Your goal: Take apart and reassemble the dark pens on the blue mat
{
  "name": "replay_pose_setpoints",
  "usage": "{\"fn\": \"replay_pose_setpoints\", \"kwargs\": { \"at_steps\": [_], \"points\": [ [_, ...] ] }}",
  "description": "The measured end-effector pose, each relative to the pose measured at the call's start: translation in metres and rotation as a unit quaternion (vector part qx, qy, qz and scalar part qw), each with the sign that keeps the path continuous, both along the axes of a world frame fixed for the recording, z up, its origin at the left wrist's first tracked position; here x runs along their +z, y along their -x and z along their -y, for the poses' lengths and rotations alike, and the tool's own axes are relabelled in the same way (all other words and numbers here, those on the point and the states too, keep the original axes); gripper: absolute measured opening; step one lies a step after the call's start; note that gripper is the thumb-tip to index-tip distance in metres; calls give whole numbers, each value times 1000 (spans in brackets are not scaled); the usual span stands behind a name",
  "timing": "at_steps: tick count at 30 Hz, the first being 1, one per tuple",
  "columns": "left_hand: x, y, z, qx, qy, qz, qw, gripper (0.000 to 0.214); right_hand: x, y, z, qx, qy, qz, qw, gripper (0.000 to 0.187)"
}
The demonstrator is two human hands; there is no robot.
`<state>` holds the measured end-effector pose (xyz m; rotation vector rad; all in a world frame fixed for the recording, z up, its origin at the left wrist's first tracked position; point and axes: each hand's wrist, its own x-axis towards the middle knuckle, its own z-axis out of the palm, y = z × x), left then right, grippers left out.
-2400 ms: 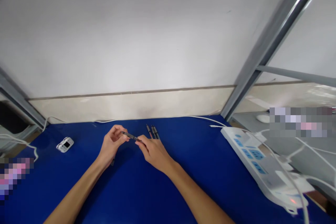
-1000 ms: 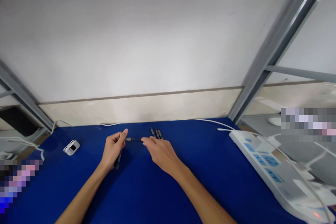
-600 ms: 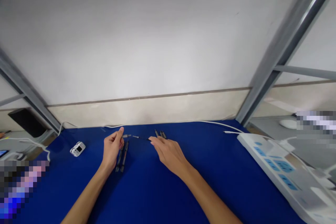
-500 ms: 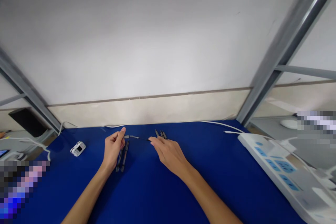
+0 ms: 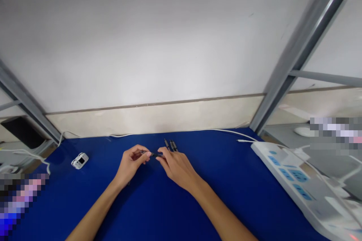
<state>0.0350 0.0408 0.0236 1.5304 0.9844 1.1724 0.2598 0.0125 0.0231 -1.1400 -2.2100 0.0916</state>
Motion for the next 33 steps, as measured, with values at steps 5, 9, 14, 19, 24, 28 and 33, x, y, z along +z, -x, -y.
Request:
{"fn": "replay_pose_setpoints", "kwargs": {
  "at_steps": [5,9,14,19,24,28,33],
  "points": [
    [3,1,3,1,-2,24,1000,32,1,-1,0,2,9,6,1000,14],
    [3,2,5,-8,-23,2,1000,28,2,0,1,-3,-17,36,999,17],
    [0,2,2,-8,-47,-24,999,26,4,0,2,-1,-29,35,999,22],
    [2,3,4,-16,-73,-48,996,19,3,-1,3,13,0,2,1000,19],
    [3,4,5,-26,-95,-47,994,37,0,-1,1,3,-5,10,1000,16],
    [2,4,3,-17,-50,-34,998,43,0,0,-1,-3,-32,4,999,16],
    [5,4,4,-57,-69,-6,996,43,0,0,-1,-10,-37,12,999,17]
  ]
}}
